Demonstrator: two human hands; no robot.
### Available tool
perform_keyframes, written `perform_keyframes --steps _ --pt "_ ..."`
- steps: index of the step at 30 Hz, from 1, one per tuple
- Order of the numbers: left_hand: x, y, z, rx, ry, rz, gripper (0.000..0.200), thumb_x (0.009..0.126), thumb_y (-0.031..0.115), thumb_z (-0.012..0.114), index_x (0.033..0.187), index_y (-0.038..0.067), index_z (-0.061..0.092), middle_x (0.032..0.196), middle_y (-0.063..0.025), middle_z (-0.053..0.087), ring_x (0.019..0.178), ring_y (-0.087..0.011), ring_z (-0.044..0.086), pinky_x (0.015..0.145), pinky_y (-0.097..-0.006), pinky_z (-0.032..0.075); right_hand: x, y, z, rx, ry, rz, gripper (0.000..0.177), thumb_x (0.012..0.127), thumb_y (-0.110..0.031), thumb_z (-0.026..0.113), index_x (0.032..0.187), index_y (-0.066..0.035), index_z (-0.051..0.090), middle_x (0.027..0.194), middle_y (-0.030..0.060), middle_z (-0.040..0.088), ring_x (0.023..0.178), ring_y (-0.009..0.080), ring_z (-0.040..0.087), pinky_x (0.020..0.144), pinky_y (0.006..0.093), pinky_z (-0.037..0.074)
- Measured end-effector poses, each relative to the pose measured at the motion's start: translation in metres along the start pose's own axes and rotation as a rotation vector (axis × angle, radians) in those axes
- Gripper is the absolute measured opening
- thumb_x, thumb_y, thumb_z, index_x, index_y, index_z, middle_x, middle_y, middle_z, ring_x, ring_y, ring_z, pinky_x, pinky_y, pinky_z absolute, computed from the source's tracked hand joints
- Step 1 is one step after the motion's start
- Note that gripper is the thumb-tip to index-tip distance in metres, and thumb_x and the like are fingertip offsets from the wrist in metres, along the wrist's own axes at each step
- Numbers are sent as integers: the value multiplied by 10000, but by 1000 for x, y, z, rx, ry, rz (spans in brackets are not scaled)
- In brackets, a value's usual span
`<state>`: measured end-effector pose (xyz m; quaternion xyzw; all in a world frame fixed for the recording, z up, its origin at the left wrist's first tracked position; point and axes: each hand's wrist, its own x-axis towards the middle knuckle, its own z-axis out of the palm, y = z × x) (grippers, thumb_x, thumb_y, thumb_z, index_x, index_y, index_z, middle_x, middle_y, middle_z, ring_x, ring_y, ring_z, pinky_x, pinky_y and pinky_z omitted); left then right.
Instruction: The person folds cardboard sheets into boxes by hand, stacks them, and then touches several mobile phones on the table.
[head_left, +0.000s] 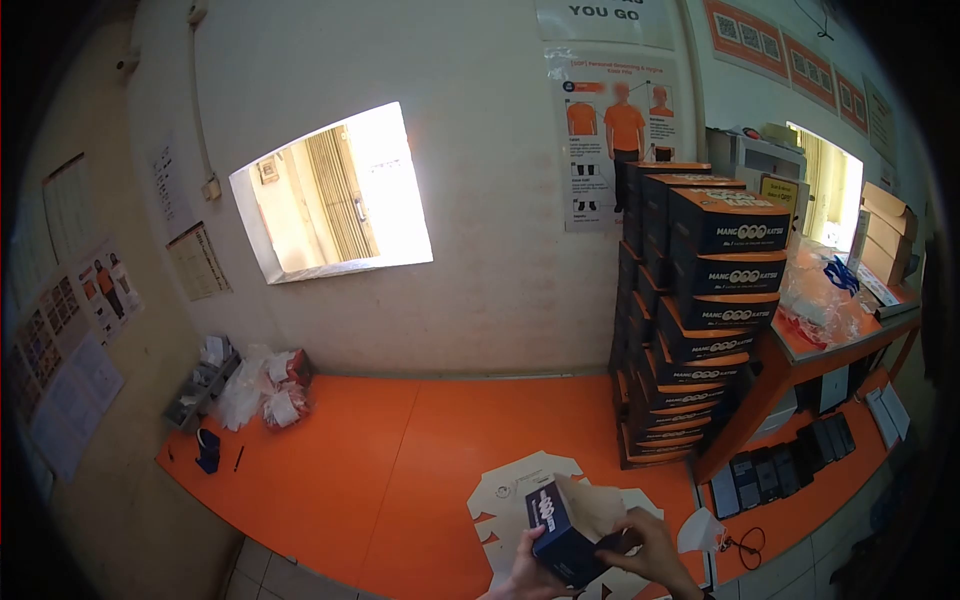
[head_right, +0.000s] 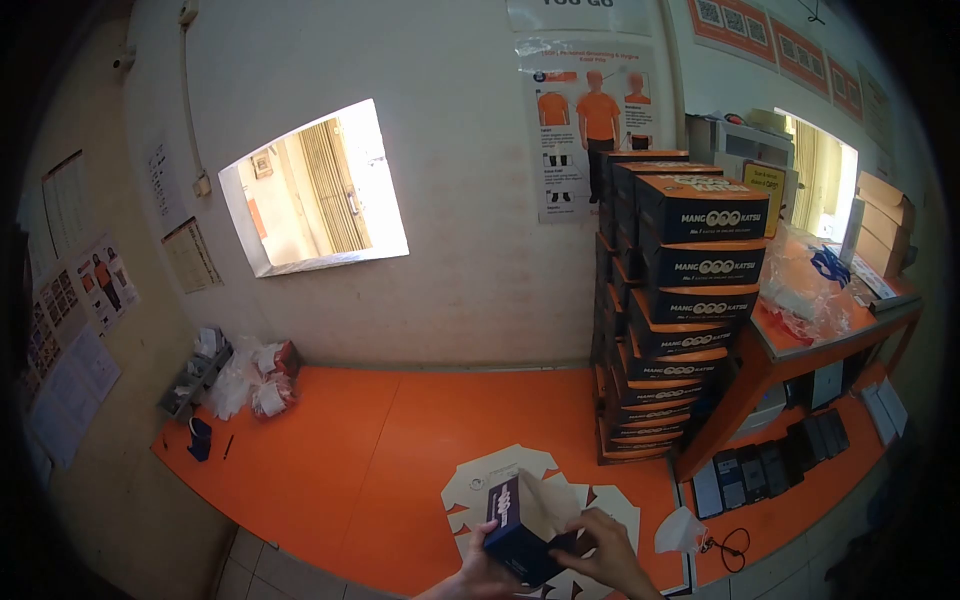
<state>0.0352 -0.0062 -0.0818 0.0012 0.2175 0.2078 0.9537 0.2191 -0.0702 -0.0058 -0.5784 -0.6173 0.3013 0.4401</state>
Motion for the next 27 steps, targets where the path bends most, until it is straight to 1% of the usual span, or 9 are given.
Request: perform_keyframes --steps 5,6,9,10,13,14,17,22,27 --pt "-4 4 39 163 116 -62 738 737 622 402 1263 107 447 1244 -141 492 1125 -306 472 980 -526 308 3 -6 15 -196 -69 182 437 685 -203 790 998 -5 558 726 68 572 645 140 617 578 268 498" --pt "1 7 32 175 75 -33 810 728 655 348 1321 103 377 1270 -146 464 1140 -300 462 974 -517 310 1 -8 25 -9 68 -131 394 736 -193 745 1052 -12 594 658 46 576 625 164 587 633 295 486" --pt "0 7 14 210 -14 197 850 744 646 413 1351 59 314 1294 -190 415 1145 -319 455 971 -499 328 5 29 6 -59 295 -289 309 803 -144 656 1085 -25 616 793 91 608 728 211 591 701 301 480" --pt "33 -7 -37 -75 -27 264 509 796 445 513 1142 74 544 1083 -121 579 1008 -259 544 871 -390 443 11 40 6 61 395 -87 371 810 -141 614 1165 -47 559 1033 161 559 981 267 541 834 347 442" --pt "49 -8 -116 1222 147 114 468 770 253 558 1185 48 495 1066 -117 573 928 -216 560 858 -366 434 10 61 37 -59 264 -46 485 803 -209 618 1247 -78 471 1256 196 393 1158 320 414 932 388 377" --pt "33 -9 -85 1079 182 87 502 755 179 559 1227 55 444 1073 -135 540 984 -233 525 859 -383 418 1 47 33 -86 200 124 708 727 -325 716 1306 -99 377 1334 225 277 1233 351 313 991 412 315" --pt "-25 -22 41 1650 68 1077 512 741 126 561 1231 67 425 1066 -135 497 1019 -236 482 849 -375 416 -18 42 67 -303 283 -8 455 746 -230 694 1135 -57 533 1140 189 449 1022 310 498 826 372 447" --pt "-10 -18 12 1076 79 449 547 731 164 557 1231 49 368 1130 -240 412 1054 -388 427 937 -423 343 -26 56 51 375 100 299 478 727 -201 660 1151 -67 485 1075 141 401 1116 304 364 953 394 325" --pt "-12 -28 2 1885 -2 752 782 706 208 590 1344 29 176 1230 -295 325 1146 -435 345 990 -453 298 -37 46 56 88 156 267 712 684 -273 719 1289 -110 380 1222 190 330 1198 356 308 1012 426 286"
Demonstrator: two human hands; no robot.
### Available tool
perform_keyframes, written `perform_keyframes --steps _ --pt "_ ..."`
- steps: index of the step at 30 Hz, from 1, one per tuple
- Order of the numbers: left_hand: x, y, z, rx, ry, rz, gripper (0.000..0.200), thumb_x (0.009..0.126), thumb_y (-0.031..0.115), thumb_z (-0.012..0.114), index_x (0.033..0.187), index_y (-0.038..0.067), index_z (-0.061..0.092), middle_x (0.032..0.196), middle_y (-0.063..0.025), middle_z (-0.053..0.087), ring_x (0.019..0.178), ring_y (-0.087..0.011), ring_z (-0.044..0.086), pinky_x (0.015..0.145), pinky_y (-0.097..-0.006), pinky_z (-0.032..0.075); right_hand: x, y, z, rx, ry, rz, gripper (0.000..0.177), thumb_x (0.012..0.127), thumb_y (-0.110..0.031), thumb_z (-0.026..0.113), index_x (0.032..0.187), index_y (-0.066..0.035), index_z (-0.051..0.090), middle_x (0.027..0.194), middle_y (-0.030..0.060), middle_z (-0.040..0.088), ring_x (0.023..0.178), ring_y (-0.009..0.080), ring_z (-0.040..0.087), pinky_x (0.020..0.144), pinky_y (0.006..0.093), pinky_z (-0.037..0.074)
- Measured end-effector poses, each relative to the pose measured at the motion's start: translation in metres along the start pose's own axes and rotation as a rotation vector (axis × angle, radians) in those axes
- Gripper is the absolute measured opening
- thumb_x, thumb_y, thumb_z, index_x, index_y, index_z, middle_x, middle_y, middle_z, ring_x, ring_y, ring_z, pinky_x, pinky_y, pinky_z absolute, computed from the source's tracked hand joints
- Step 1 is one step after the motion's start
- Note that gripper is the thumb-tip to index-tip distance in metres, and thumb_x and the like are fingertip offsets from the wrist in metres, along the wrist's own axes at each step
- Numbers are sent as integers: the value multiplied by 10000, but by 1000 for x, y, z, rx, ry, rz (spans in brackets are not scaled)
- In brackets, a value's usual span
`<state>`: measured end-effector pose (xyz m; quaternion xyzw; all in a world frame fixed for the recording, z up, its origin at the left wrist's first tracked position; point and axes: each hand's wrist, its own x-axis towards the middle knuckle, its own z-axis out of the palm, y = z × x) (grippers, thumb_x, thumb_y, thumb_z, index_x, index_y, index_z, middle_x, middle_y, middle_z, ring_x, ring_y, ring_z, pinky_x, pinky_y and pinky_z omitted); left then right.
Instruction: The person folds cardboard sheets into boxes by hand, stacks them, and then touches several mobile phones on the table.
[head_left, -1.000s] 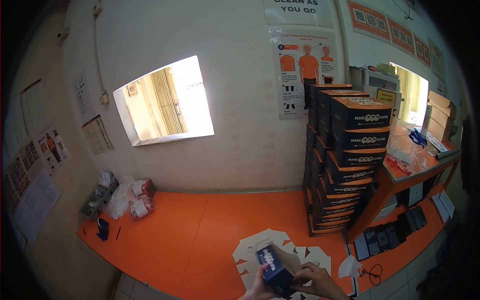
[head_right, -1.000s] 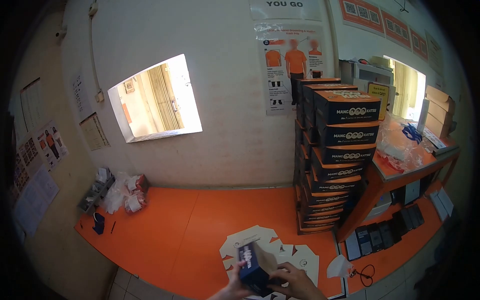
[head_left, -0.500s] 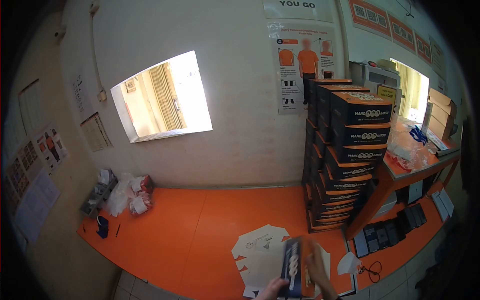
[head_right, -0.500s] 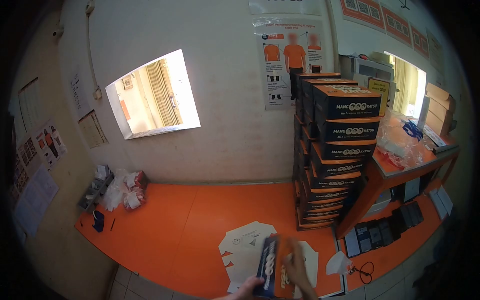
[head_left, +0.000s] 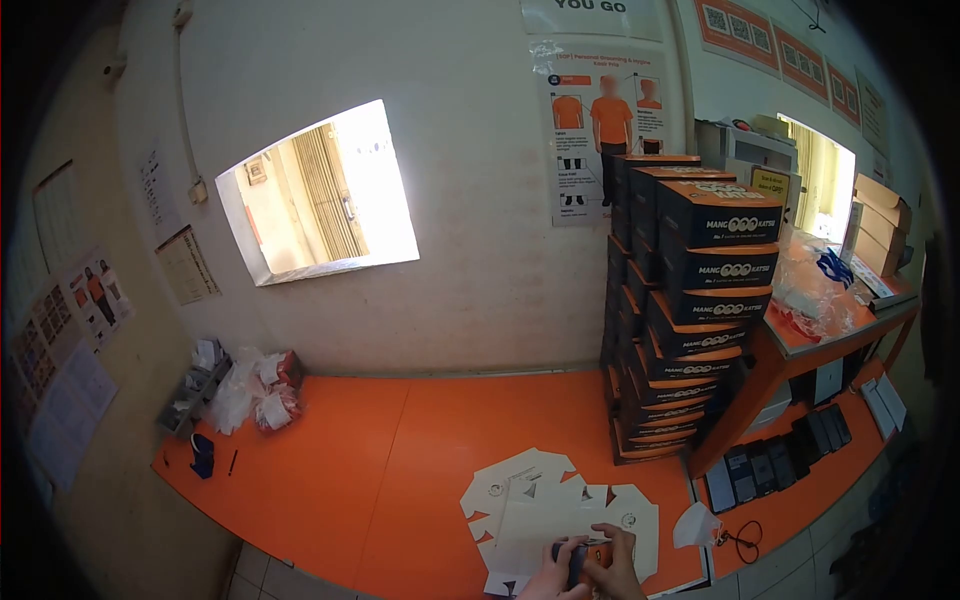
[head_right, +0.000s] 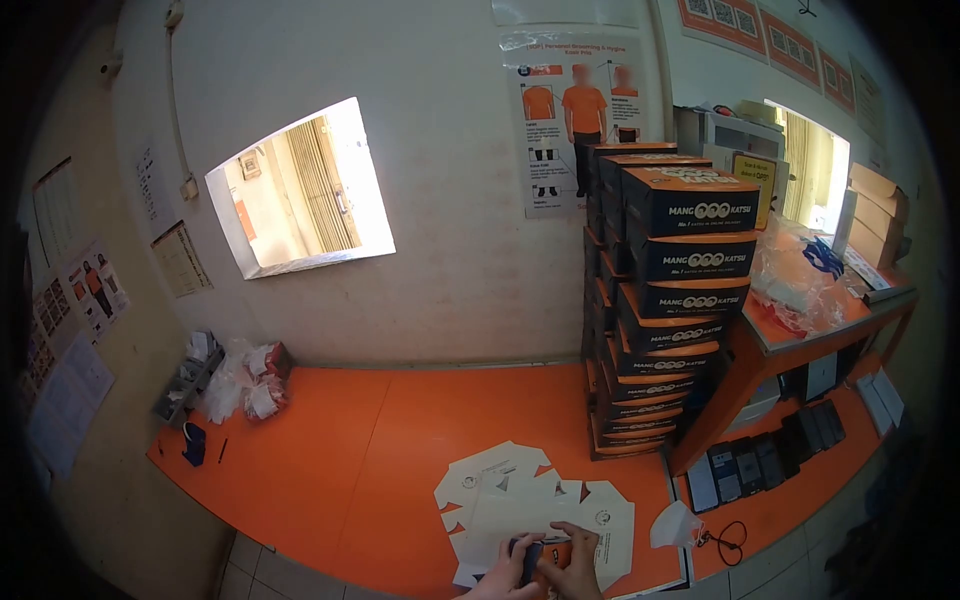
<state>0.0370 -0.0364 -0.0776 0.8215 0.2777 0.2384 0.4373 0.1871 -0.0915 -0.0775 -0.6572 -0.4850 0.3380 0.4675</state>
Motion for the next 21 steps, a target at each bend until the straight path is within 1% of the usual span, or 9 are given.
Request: perform_keyframes --steps 2,3,10,11,13,14,15,18,21 --pt "-14 8 -9 27 -126 -76 909 700 217 605 1401 38 55 1290 -331 274 1180 -462 314 1014 -451 278 -19 5 -4 -29 -98 -134 859 666 -338 746 1366 -131 292 1352 225 232 1267 391 235 1041 452 247" --pt "-20 8 -17 -49 -235 -52 1022 710 224 616 1407 52 -111 1337 -365 216 1194 -485 314 1027 -443 278 -32 5 -10 122 -258 -102 1025 632 -419 773 1420 -157 174 1456 233 13 1342 406 76 1063 485 188" --pt "-11 20 -24 -274 -113 115 1078 717 257 640 1386 44 -178 1339 -379 212 1176 -488 344 1011 -437 305 -24 -1 -11 157 -202 -396 1034 610 -430 793 1416 -160 204 1469 221 -46 1359 389 9 1066 491 177" --pt "-11 41 -24 -291 73 37 831 787 265 599 1411 35 100 1187 -322 458 1032 -450 490 897 -454 404 -21 -9 -9 48 -128 -437 995 622 -426 786 1405 -144 241 1471 219 -9 1359 380 47 1066 477 190" --pt "5 1 -9 18 365 -14 768 852 471 470 1374 -11 178 1296 -242 367 1151 -323 448 942 -419 397 -6 -33 -8 -185 58 -485 922 637 -393 786 1367 -117 294 1412 241 128 1311 375 182 1035 447 256" --pt "9 -9 -6 -209 352 -27 738 859 379 470 1376 7 97 1303 -246 342 1153 -320 445 949 -407 395 -2 -39 -7 -314 169 -486 887 641 -364 793 1340 -107 312 1351 265 228 1262 379 279 1004 430 308" --pt "13 -18 -3 -436 348 -42 734 865 287 470 1378 25 16 1311 -249 318 1154 -317 442 956 -396 394 -2 -32 0 -72 303 -310 1054 602 -288 837 1386 -134 150 1354 263 242 1271 343 299 1008 446 320" --pt "-1 -35 -1 -869 239 -146 765 844 117 426 1381 117 -117 1333 -222 267 1156 -305 435 981 -410 372 -4 -40 3 805 168 140 1175 628 -154 818 1409 -160 -61 1367 223 235 1227 306 383 976 424 378" --pt "6 -36 2 -843 404 -150 610 849 164 430 1364 132 103 1337 -164 295 1199 -282 402 945 -445 404 -6 -17 -13 678 68 120 1196 635 -134 817 1395 -116 -107 1312 222 344 1200 296 418 986 416 380"
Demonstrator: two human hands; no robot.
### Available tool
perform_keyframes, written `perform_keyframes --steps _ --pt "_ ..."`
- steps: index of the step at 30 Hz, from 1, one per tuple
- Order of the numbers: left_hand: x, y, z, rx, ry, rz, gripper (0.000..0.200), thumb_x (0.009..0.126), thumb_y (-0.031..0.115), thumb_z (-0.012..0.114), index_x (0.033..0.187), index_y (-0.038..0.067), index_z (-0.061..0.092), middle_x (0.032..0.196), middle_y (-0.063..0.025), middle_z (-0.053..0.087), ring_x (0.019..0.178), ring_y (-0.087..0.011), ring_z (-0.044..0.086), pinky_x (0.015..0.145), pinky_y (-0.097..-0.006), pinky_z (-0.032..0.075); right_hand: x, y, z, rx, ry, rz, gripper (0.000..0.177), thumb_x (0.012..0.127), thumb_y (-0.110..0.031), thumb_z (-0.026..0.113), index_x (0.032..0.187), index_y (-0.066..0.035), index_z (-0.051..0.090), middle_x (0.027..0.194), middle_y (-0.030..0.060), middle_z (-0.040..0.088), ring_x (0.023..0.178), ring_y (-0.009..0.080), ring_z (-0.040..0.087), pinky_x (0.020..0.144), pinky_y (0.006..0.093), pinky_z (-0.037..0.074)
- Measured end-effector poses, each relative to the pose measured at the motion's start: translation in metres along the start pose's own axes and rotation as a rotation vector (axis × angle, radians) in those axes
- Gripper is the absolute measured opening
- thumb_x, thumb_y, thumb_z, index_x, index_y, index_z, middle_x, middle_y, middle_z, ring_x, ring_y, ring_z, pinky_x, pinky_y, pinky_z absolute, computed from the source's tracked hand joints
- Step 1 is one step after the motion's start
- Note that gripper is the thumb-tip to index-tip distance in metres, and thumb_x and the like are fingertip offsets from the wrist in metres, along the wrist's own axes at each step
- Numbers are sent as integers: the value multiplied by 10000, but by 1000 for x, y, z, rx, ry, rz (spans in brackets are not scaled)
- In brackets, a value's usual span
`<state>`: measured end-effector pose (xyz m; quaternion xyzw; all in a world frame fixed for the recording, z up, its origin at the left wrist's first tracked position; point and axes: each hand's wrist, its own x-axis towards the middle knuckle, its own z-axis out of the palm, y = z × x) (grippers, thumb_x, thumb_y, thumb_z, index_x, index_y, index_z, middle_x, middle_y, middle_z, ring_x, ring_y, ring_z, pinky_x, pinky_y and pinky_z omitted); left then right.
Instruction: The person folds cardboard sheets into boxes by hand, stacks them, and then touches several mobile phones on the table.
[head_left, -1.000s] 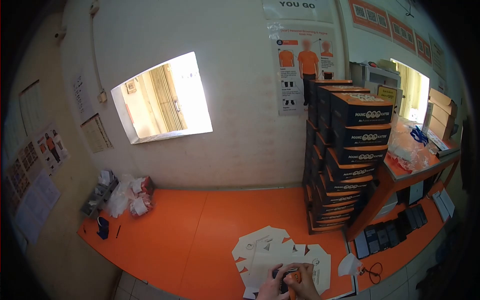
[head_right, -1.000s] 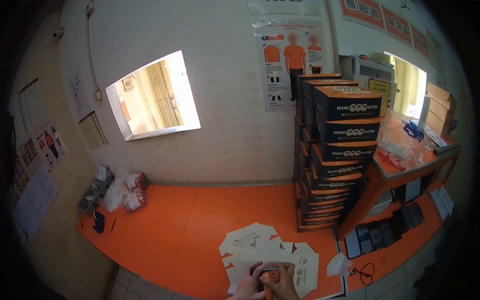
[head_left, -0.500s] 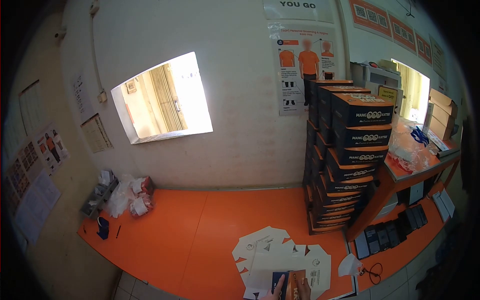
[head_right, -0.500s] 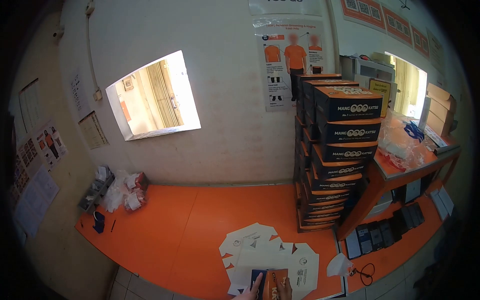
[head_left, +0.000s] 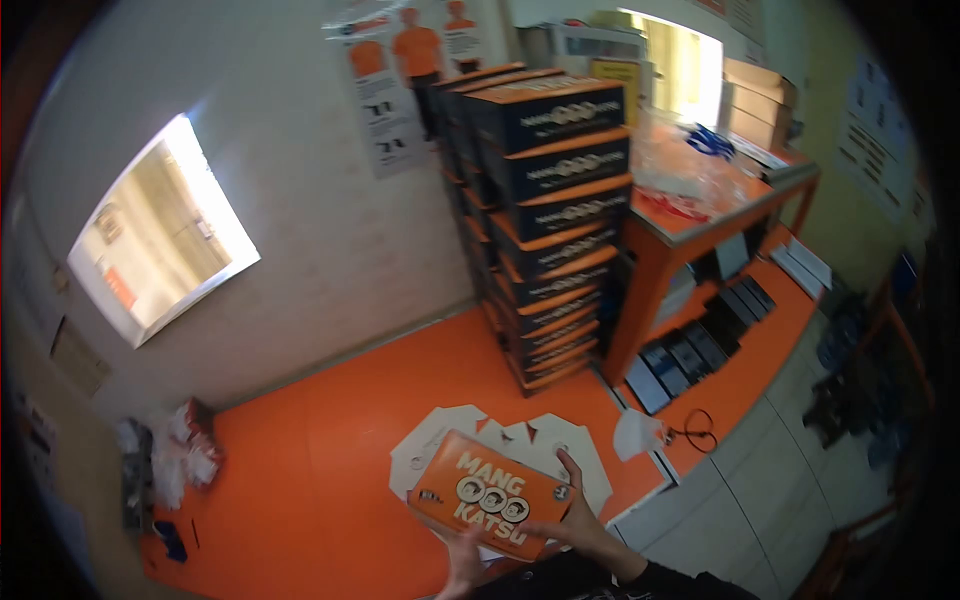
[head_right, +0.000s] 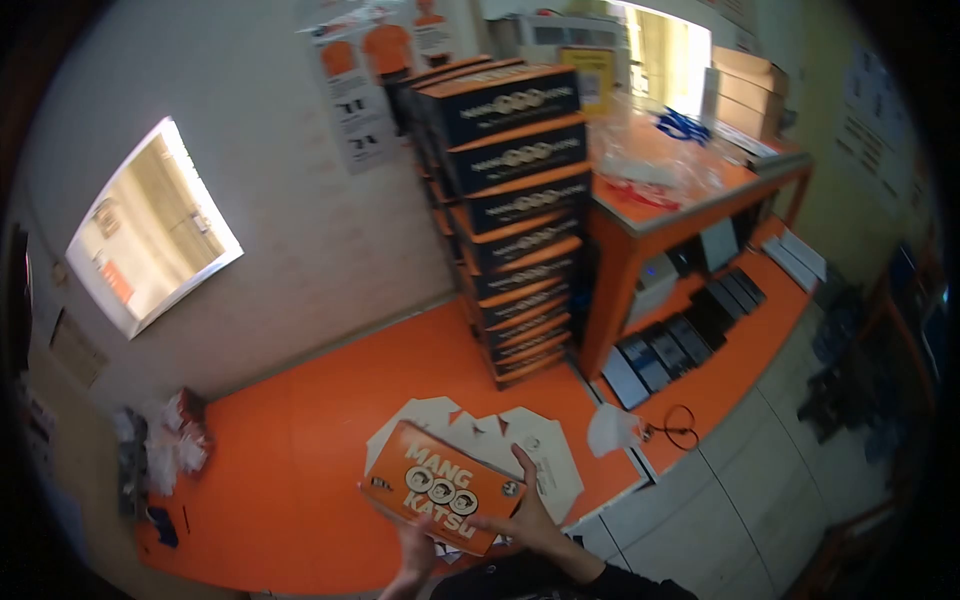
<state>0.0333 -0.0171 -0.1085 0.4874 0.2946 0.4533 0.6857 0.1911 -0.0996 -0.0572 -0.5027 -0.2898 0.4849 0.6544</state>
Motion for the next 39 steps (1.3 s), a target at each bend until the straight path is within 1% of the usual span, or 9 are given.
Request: perform_keyframes --steps 2,5,6,11,15,19,35,37,39 --pt "22 17 -3 -64 114 -104 646 811 137 474 1352 183 126 1349 -149 276 1223 -292 372 942 -498 390 0 -6 -16 -229 93 -28 1158 629 -224 826 1407 -89 -20 1302 249 348 1210 318 411 990 428 362" --pt "30 21 13 28 169 -311 691 777 123 509 1345 209 125 1351 -137 261 1229 -298 361 922 -542 383 -5 -22 -8 -1429 222 -469 1051 620 -339 813 1408 -105 158 1323 222 345 1176 357 442 967 426 379" --pt "23 14 24 16 85 -290 695 769 120 513 1342 209 129 1341 -133 266 1221 -294 367 916 -549 382 -1 -32 -4 -1492 -152 -535 849 605 -369 792 1317 -148 385 1304 161 402 1161 373 439 962 456 363" --pt "23 18 24 199 -282 -260 719 772 144 585 1352 140 161 1343 -130 254 1214 -298 365 925 -551 364 86 -7 -85 -1424 88 -509 659 612 -113 709 1216 -183 456 1226 31 491 1218 261 378 984 442 305" --pt "53 -73 -39 1583 90 -146 1031 674 368 742 1404 43 92 1338 -225 233 1270 -421 199 950 -588 257 130 32 -154 -1544 159 -590 589 591 -27 670 1135 -169 494 1231 18 484 1189 252 399 1021 437 287" --pt "48 -92 -68 1426 63 -576 1169 571 419 804 1408 38 81 1348 -251 193 1234 -408 188 905 -593 275 134 66 -179 -1557 120 -605 514 585 -36 685 1055 -161 518 1243 14 479 1206 264 387 1043 454 261" --pt "30 -72 -173 1311 149 -615 1172 442 340 880 1383 204 196 1229 -161 254 1161 -326 247 917 -527 286 109 71 -124 -1651 230 -388 374 722 -34 559 1079 -141 564 1236 53 497 1195 286 412 1015 459 288" --pt "30 -70 -170 1317 163 -609 1154 446 355 877 1381 206 218 1221 -166 259 1157 -329 250 919 -518 290 82 102 -70 -1081 -235 -24 346 726 -139 622 1071 -117 605 1078 99 594 1117 300 472 951 430 357" --pt "32 -64 -166 1312 161 -572 1126 458 365 871 1375 178 244 1221 -174 265 1153 -335 260 921 -521 290 44 148 -11 -933 -658 -199 510 668 -354 715 1105 -120 592 1177 93 538 1134 296 460 946 415 373"
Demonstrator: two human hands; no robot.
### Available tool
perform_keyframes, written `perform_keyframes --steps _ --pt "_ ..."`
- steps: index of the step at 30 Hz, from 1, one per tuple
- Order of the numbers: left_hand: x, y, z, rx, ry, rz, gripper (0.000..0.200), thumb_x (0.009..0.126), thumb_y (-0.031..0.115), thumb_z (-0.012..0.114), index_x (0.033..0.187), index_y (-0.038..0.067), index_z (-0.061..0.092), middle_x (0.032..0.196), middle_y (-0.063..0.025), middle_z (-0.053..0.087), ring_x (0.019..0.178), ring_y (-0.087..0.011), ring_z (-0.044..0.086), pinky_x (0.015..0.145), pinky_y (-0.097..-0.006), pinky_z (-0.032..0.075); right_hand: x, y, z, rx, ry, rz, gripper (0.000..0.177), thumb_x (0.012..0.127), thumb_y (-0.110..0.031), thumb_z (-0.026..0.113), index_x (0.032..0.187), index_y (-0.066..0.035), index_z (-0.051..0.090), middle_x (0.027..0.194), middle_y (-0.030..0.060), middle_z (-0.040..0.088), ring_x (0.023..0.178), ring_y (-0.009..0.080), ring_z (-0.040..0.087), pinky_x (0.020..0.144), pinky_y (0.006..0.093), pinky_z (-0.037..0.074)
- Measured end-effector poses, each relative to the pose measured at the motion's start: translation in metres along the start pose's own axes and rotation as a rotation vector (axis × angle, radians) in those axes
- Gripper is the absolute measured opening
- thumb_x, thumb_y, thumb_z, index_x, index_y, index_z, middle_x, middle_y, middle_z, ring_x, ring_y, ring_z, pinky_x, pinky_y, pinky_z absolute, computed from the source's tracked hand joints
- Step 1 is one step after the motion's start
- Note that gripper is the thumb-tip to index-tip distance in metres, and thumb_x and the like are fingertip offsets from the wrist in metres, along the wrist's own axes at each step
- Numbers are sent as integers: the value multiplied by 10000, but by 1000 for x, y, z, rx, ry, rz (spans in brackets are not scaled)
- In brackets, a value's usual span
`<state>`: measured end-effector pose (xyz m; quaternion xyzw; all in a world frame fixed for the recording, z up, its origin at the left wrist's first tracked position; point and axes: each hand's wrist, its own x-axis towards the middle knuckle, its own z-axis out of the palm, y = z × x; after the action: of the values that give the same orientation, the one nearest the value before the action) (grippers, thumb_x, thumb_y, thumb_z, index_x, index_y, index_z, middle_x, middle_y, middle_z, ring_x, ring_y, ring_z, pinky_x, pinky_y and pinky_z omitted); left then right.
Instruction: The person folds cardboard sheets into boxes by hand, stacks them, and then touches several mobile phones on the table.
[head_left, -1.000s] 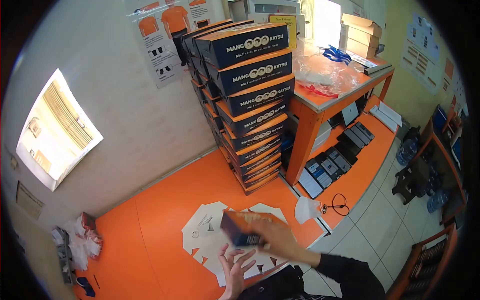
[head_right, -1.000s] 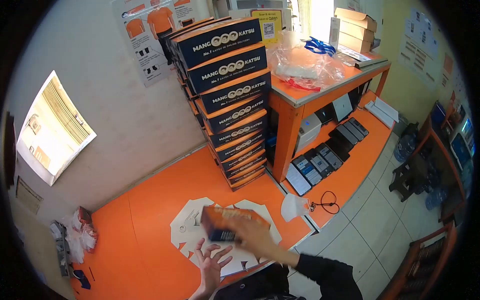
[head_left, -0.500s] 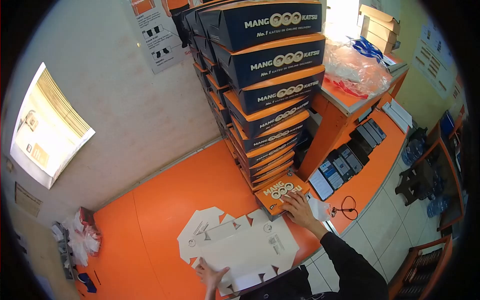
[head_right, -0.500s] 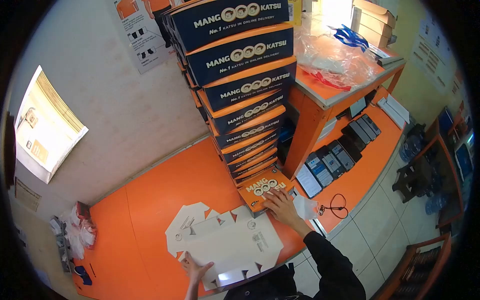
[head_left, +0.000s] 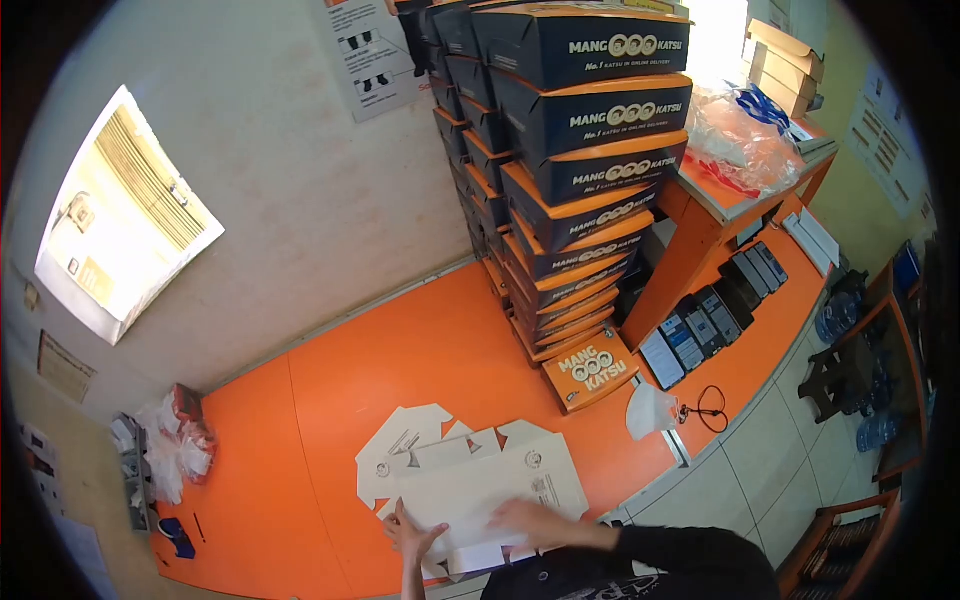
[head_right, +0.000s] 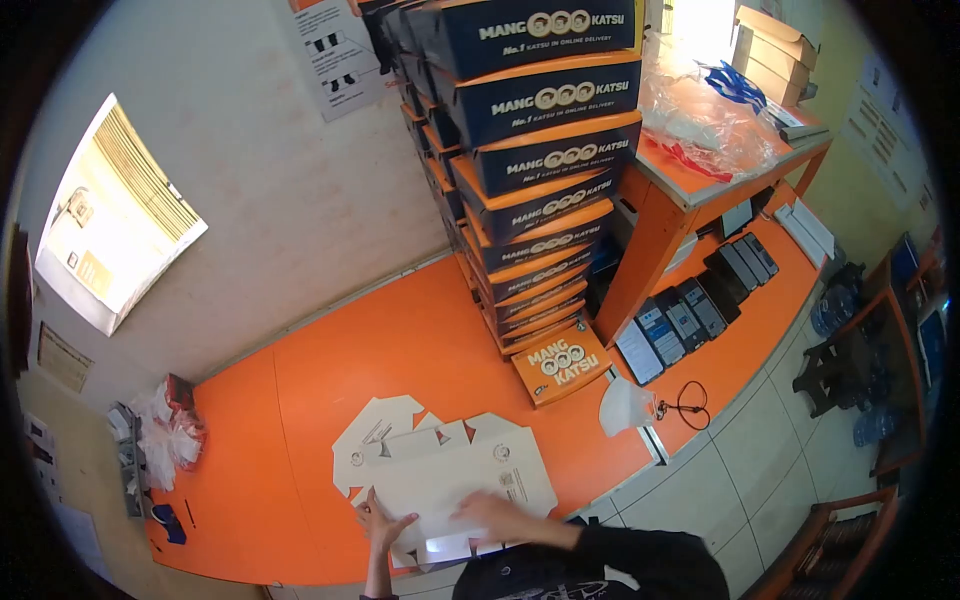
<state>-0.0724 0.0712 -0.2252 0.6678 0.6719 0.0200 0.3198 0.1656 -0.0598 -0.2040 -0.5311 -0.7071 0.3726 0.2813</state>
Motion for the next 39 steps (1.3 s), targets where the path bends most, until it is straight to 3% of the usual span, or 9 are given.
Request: perform_keyframes --steps 11,14,17,20,22,24,25,31,39 --pt "-59 25 -84 -442 170 470 671 742 213 710 1290 22 373 1165 -173 446 1088 -298 424 940 -389 346 58 20 58 120 -481 -29 260 717 -245 703 943 -124 659 939 91 601 972 279 548 768 366 446" --pt "-73 54 -86 -270 -11 696 636 729 219 715 1266 54 417 1222 -172 437 1149 -337 417 914 -414 379 58 -6 48 -89 -112 297 190 749 -170 661 926 -104 648 877 90 618 824 277 596 688 374 469" --pt "-136 118 -134 389 451 982 541 749 219 692 1217 72 463 1159 -172 508 1131 -319 477 851 -397 433 39 -112 -30 -77 218 71 144 762 -90 587 897 -94 638 825 105 624 771 297 608 666 396 477" --pt "-156 145 -157 544 -419 569 475 765 234 671 1169 60 490 1013 -159 593 987 -291 579 772 -358 475 18 -172 -95 -497 494 -385 217 722 -43 591 922 -107 640 817 69 619 733 252 605 656 361 481" --pt "-163 144 -178 344 -471 683 344 864 281 533 1096 29 506 911 -223 581 878 -353 569 742 -409 456 -17 -207 -130 -637 1016 -355 268 751 -124 635 1019 -120 643 845 33 608 718 171 561 657 305 459" --pt "-164 126 -180 109 -517 751 435 859 267 538 1219 31 471 918 -197 617 819 -400 572 733 -449 457 -53 -211 -140 -46 897 -43 307 772 -195 655 1067 -114 633 863 25 607 697 131 520 649 268 434" --pt "-170 124 -176 -83 -408 769 227 868 244 521 951 54 613 704 -115 616 648 -336 582 592 -410 450 -62 -210 -136 248 804 117 333 782 -230 664 1091 -111 629 872 20 606 687 111 500 644 250 421" --pt "-138 102 -133 -416 -1023 746 284 895 210 552 1095 10 518 752 -82 573 699 -137 537 625 -284 442 -44 -177 -124 409 160 -57 286 729 -181 725 992 -88 658 800 -2 594 669 115 551 569 262 423" --pt "-160 120 -173 -846 -925 680 210 887 113 565 1023 -47 574 830 -28 567 725 -40 482 594 -202 394 -2 -243 -134 -434 208 -594 217 703 -115 647 917 -103 623 919 38 518 872 208 530 662 306 467"
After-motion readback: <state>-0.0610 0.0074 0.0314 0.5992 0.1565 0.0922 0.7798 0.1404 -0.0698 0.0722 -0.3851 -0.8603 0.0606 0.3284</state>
